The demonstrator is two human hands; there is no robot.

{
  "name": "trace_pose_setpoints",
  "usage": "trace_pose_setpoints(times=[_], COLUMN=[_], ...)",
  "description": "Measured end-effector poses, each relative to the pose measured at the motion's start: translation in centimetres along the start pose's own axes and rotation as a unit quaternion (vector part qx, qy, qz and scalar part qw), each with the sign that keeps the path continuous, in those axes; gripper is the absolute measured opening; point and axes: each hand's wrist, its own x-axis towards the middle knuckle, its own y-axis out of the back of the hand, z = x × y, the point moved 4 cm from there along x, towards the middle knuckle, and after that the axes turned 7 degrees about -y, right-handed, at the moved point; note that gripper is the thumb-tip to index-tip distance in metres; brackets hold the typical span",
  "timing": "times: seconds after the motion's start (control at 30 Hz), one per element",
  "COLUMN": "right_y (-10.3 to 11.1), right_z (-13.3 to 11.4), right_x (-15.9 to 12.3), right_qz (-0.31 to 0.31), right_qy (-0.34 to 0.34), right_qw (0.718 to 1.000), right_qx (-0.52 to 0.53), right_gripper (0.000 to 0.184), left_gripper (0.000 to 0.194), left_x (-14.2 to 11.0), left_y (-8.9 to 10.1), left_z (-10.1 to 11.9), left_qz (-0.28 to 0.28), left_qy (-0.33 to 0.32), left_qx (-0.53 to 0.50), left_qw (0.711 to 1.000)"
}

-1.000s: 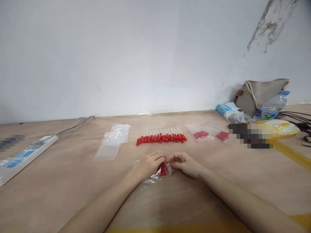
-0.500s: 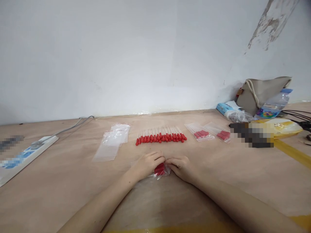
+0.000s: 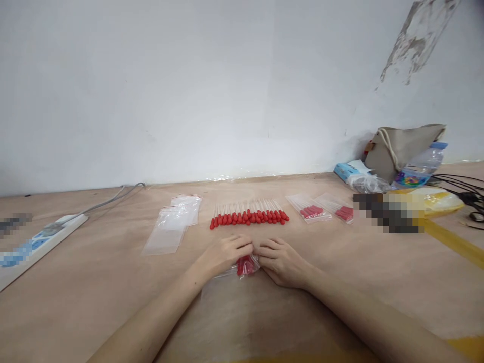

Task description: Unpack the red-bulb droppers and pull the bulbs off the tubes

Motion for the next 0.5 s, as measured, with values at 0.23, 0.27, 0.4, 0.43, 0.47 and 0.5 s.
trace_pose_setpoints(times=[0.23, 0.27, 0.4, 0.43, 0.47, 0.5], right_y=[1.1, 0.9, -0.1, -0.4, -0.5, -0.6], right_z=[0.9, 1.2, 1.6, 1.5, 1.4, 1.3], right_x=[0.0, 0.1, 0.7, 0.9, 1.1, 1.2], right_qz=[-0.043, -0.03, -0.005, -0.01, -0.015, -0.021], right_qy=[-0.14, -0.174, -0.238, -0.242, -0.246, -0.249], right_qw=[0.976, 0.966, 0.938, 0.937, 0.937, 0.939], right_qx=[0.161, 0.189, 0.252, 0.253, 0.248, 0.237], right_gripper=[0.022, 0.025, 0.02, 0.019, 0.017, 0.017], left_gripper=[0.021, 0.022, 0.03, 0.038, 0.045, 0.05], left_x=[0.0, -0.1, -2.1, -2.8, -3.5, -4.1], left_y=[1.0, 0.9, 0.8, 0.8, 0.7, 0.6], left_z=[0.1, 0.3, 0.9, 1.2, 1.5, 1.7], left_qz=[0.002, 0.0, 0.031, 0.037, 0.042, 0.045], left_qy=[0.047, 0.073, 0.205, 0.22, 0.228, 0.231], left_qx=[-0.017, -0.051, -0.174, -0.19, -0.2, -0.206], left_qw=[0.999, 0.996, 0.963, 0.956, 0.952, 0.95])
